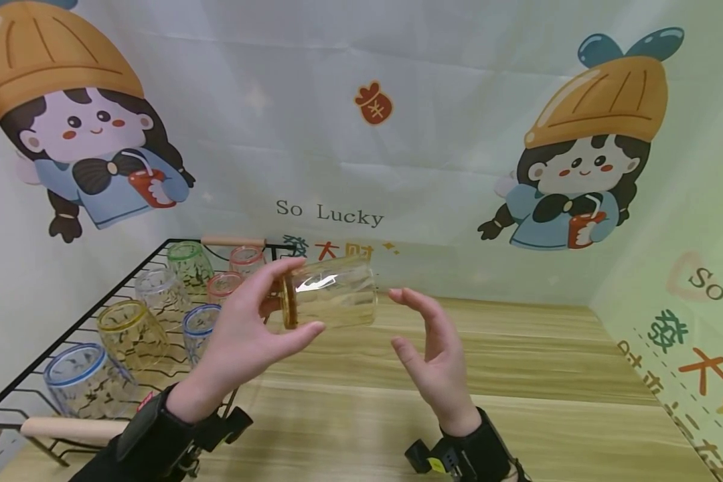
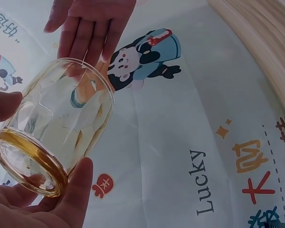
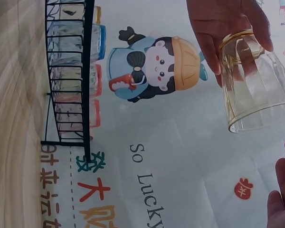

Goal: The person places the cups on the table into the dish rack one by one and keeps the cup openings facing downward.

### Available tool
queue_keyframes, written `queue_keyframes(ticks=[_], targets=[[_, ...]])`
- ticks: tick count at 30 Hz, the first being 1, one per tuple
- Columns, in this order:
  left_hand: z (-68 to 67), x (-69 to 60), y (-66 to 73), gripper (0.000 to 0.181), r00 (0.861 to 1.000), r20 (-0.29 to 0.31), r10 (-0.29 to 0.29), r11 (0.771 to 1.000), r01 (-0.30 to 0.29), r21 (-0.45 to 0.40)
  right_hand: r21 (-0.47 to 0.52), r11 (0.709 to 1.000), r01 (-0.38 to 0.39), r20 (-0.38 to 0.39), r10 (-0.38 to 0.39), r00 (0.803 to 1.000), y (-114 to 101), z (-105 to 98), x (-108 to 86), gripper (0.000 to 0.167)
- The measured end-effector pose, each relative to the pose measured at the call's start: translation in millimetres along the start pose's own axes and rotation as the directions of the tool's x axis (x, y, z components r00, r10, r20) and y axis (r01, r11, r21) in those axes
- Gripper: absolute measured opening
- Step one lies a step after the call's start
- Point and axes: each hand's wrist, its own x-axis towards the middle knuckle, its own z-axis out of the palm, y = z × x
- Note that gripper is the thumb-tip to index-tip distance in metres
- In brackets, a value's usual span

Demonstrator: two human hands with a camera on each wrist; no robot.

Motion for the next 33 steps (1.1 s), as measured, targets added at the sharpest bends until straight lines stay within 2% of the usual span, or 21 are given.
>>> queue_keyframes(ticks=[6, 18, 27, 33], targets=[[-6.3, -2.0, -1.7, 0.077, 1.0, 0.017, -0.027, 0.998, 0.026, 0.056, -0.016, 1.0, -0.003, 0.017, 0.003, 1.0, 1.0, -4.6, -0.9, 0.054], [-18.0, -5.8, -4.4, 0.077, 0.999, 0.016, -0.042, 0.996, 0.04, 0.079, -0.044, 0.999, -0.027, 0.034, 0.029, 0.999, 2.3, -10.2, -3.2, 0.054], [-24.1, -7.9, -5.9, 0.077, 0.997, 0.025, -0.071, 0.988, 0.067, 0.136, -0.086, 0.995, -0.046, 0.046, 0.05, 0.998, 1.8, -15.6, -4.1, 0.056], [-26.9, -9.4, -6.2, 0.075, 0.997, 0.022, -0.07, 0.984, 0.065, 0.163, -0.09, 0.995, -0.053, 0.05, 0.058, 0.997, 1.9, -18.1, -5.1, 0.052]])
